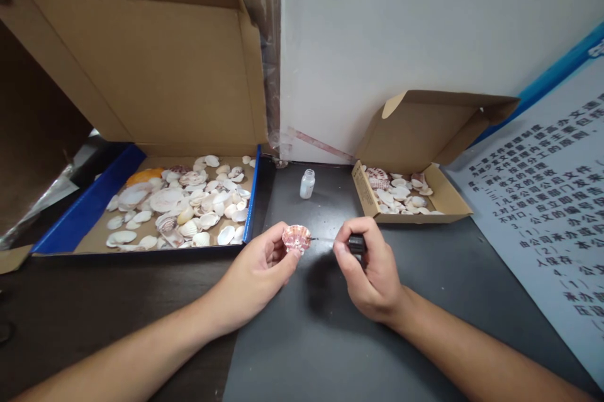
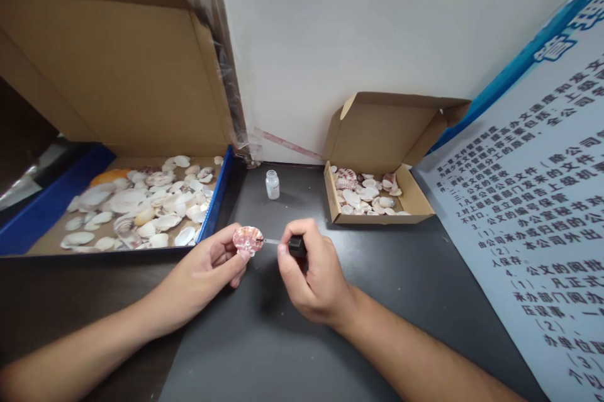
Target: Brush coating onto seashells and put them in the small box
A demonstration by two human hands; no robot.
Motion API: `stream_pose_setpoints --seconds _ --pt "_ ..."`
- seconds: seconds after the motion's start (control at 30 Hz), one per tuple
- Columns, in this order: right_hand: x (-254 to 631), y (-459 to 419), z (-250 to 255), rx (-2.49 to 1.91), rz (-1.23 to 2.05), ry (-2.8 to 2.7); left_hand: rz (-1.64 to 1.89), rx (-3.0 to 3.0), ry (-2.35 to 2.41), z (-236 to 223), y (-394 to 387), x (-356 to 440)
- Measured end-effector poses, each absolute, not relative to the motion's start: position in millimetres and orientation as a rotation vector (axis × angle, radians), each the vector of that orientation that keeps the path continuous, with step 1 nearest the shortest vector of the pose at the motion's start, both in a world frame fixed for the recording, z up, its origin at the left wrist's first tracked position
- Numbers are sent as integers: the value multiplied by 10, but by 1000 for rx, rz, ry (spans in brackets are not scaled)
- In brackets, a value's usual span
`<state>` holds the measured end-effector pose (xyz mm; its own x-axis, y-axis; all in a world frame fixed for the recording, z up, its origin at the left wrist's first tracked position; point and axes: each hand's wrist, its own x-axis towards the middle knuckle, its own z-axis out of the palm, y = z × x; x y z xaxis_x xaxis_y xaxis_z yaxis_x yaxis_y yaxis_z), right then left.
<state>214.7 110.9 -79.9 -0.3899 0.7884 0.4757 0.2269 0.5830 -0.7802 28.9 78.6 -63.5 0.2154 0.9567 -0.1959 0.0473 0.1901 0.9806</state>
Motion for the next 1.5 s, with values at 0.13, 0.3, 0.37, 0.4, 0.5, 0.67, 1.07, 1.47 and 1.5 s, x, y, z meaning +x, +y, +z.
stream_pose_setpoints --seconds 0.13,0.3,0.37,0.4,0.5,0.67,1.07,1.47,1.5 --pt "2136 1105 -804 -797 806 -1979 870 1155 1115 -643 783 297" --pt "2142 1121 -804 -906 744 -1884 844 1149 1111 -656 784 290" --pt "2147 1109 -801 -848 758 -1889 845 1136 1112 -663 783 286" --pt "2147 1103 -799 -818 775 -1909 846 1131 1114 -665 783 284" --pt "2139 1105 -799 -837 808 -1956 834 1123 1126 -659 787 284" --pt "2139 1137 -809 -921 812 -1862 813 1105 1151 -641 791 287" --pt "2164 1166 -847 -978 1051 -1710 850 1154 1139 -653 787 289" --pt "2161 1144 -851 -948 1087 -1686 815 1182 1119 -655 775 274" --pt "2160 1138 -850 -910 1107 -1722 817 1185 1117 -658 775 273"
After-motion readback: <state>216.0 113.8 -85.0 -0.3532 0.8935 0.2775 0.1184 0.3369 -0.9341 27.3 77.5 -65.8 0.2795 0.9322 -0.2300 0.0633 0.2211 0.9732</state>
